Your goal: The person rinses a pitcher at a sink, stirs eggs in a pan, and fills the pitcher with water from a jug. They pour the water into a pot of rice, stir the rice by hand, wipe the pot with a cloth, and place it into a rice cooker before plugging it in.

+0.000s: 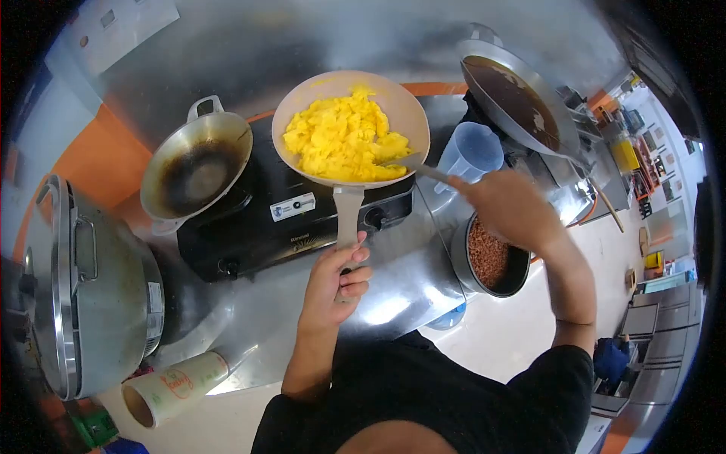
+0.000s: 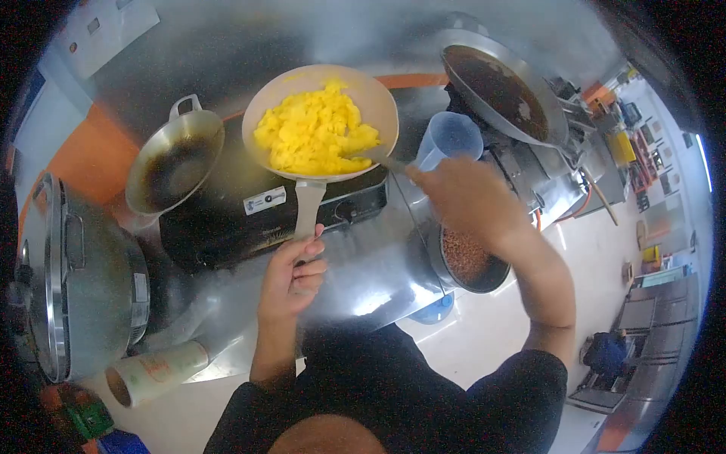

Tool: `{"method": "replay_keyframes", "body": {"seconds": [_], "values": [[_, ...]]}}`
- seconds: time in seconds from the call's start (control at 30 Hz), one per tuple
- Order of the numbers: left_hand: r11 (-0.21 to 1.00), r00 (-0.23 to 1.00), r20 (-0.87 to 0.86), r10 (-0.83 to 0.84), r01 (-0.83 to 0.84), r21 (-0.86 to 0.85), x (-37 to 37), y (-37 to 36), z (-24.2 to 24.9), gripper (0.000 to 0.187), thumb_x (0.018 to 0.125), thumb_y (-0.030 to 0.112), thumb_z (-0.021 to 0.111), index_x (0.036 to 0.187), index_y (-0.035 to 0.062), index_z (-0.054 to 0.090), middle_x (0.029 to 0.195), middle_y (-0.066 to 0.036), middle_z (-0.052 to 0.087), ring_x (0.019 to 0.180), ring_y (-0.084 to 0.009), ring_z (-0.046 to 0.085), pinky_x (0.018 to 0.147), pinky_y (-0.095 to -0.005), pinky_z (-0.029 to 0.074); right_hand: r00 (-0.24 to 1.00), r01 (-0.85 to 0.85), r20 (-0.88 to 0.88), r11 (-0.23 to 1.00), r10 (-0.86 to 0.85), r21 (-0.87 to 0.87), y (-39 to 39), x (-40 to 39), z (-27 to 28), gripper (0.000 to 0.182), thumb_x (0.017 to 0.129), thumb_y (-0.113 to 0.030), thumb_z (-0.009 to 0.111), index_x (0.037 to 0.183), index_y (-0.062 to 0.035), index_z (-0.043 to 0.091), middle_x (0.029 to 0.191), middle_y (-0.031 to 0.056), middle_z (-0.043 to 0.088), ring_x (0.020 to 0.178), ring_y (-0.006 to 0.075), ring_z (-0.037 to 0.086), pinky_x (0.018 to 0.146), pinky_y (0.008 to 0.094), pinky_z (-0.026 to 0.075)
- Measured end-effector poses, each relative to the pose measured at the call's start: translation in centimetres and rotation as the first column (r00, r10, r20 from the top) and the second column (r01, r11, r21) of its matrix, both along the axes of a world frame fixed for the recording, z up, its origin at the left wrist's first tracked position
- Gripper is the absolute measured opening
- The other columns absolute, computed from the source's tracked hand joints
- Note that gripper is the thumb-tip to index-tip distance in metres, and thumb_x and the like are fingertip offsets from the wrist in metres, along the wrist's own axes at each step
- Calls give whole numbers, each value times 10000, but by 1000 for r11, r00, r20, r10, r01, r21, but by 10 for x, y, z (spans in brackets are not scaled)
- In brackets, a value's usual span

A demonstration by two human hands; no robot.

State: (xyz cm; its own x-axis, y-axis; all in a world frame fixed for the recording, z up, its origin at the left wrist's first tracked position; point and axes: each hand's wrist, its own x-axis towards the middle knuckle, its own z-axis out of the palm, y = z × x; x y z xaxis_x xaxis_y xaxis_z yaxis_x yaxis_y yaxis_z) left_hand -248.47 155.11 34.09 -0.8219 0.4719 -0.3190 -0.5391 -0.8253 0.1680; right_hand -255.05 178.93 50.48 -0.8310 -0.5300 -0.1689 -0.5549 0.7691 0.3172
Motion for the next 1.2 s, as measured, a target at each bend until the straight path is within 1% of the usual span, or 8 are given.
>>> {"method": "replay_keyframes", "body": {"seconds": [0.23, 0.37, 0.5, 0.67, 0.8, 0.9, 1.03, 1.2], "values": [[997, 999, 11, -44, 45, -67, 2, 0, 1, 243, 917, 90, 471, 1141, 66, 563, 757, 21, 461, 476, -19, 290, 352, -151, 228, 973, 66, -179, 915, -147, -397, -23, -72, -92, 332, 796, -74, 518, 1113, -61, 616, 722, 178, 623, 667, 348, 627, 632, 416, 510], [999, 999, 10, -30, 31, -18, 2, -1, 3, 252, 921, 83, 460, 1154, 65, 554, 766, 22, 459, 482, -19, 293, 353, -150, 231, 998, 35, -20, 814, -57, -580, -6, -95, -33, 270, 854, -136, 519, 1091, -61, 622, 774, 226, 597, 713, 381, 596, 647, 434, 468], [999, 1000, -21, -21, 21, 38, 0, -1, 1, 258, 923, 79, 454, 1163, 68, 548, 771, 22, 459, 486, -18, 295, 356, -146, 231, 999, 30, 25, 956, -24, -292, 4, -49, 33, 280, 867, -153, 528, 1127, -134, 632, 728, 200, 599, 667, 359, 601, 638, 427, 471], [999, 1000, -15, -20, 19, -51, 1, 0, 6, 234, 921, 93, 470, 1138, 61, 553, 774, 20, 460, 479, -15, 292, 349, -141, 225, 996, 91, -16, 996, -91, 1, -21, -11, -18, 381, 834, -96, 516, 1202, -173, 577, 757, 120, 642, 669, 296, 634, 633, 463, 498], [994, 999, 28, -26, 29, -101, 2, 1, 5, 222, 915, 95, 486, 1125, 67, 554, 776, 21, 460, 473, -15, 288, 345, -142, 219, 986, 163, 28, 944, -162, -288, -2, -98, -109, 383, 834, -98, 505, 1213, -119, 551, 832, 174, 642, 770, 347, 633, 678, 436, 500], [996, 999, -29, -40, 38, -79, -3, -3, 8, 192, 899, 85, 498, 1087, 93, 539, 774, 8, 446, 487, -20, 277, 381, -155, 220, 993, 118, 75, 711, -92, -694, 5, -97, -58, 296, 851, -127, 504, 1131, -95, 595, 902, 194, 640, 824, 361, 627, 742, 445, 489], [993, 997, -15, -71, 69, -95, -2, -3, 10, 187, 899, 83, 493, 1079, 94, 543, 767, 9, 445, 483, -20, 273, 376, -157, 215, 998, 50, 4, 739, -64, -672, -4, -114, -63, 243, 861, -151, 510, 1063, -88, 629, 946, 184, 643, 848, 352, 626, 781, 462, 477], [991, 999, 12, -30, 31, -129, -4, -2, 15, 193, 893, 69, 490, 1079, 78, 538, 764, 7, 447, 477, -22, 273, 368, -159, 212, 992, 126, 32, 933, -123, -337, -44, -83, -85, 309, 860, -154, 516, 1160, -145, 585, 955, 154, 645, 840, 363, 626, 769, 474, 487]]}}
